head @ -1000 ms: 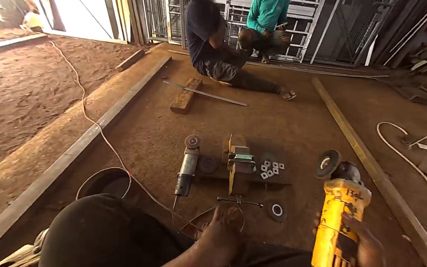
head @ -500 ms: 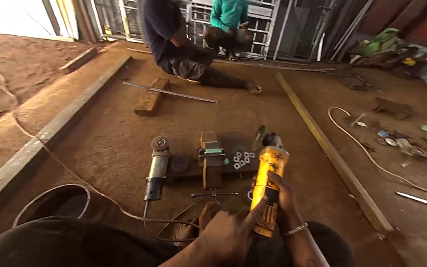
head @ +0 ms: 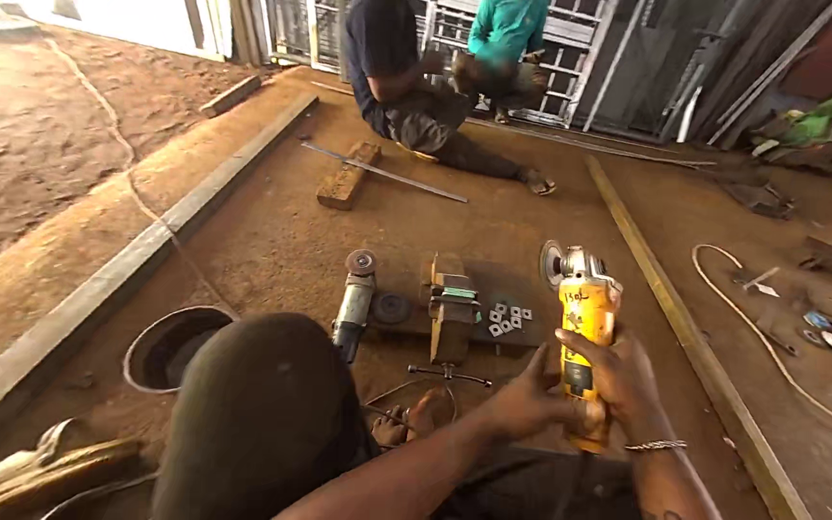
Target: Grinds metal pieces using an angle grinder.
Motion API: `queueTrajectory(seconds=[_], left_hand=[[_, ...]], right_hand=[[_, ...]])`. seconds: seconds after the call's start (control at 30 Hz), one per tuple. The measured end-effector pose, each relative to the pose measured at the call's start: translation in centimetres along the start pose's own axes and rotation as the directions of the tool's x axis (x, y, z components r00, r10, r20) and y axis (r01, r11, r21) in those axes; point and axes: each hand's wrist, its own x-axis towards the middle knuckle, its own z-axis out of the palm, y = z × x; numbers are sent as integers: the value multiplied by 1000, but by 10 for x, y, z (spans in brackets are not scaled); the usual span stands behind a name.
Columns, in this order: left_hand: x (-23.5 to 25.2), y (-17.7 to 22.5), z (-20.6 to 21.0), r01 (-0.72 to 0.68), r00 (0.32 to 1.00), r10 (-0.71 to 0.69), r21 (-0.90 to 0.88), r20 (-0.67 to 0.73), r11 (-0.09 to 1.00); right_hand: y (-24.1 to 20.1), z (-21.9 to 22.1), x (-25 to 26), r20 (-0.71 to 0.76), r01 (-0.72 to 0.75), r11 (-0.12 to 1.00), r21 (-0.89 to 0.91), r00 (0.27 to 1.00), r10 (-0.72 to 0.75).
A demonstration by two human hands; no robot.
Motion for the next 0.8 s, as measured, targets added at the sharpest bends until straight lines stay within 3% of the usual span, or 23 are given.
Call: queueTrajectory(seconds=[0.03, 0.1, 0.17, 0.27, 0.4, 0.63, 0.8], left_hand=[[11, 4, 3, 14, 999, -23, -252, -35, 968], [33, 9, 8, 48, 983, -133, -518, -129, 854], [50, 5, 5, 37, 953, -226, -662, -201, 748], [60, -8, -11, -19, 961, -210, -800, -180, 600], [62, -11, -26, -37, 964, -203, -846, -170, 532], [55, -24, -44, 13, 959, -245, -841, -142, 541], [50, -20, -48, 1, 957, -238, -814, -168, 581]], right_hand=[[-8, -1, 4, 12, 46, 976, -213, 999, -45], [-25, 8, 5, 83, 108, 852, -513, 994, -76], [-35, 24, 10, 157, 144, 742, -655, 986, -53], [-42, 48, 25, 247, 163, 647, -744, 968, 39], [-46, 70, 36, 277, 169, 589, -790, 956, 99], [-49, 89, 31, 276, 138, 539, -831, 943, 184], [-53, 93, 35, 323, 191, 551, -812, 934, 152]])
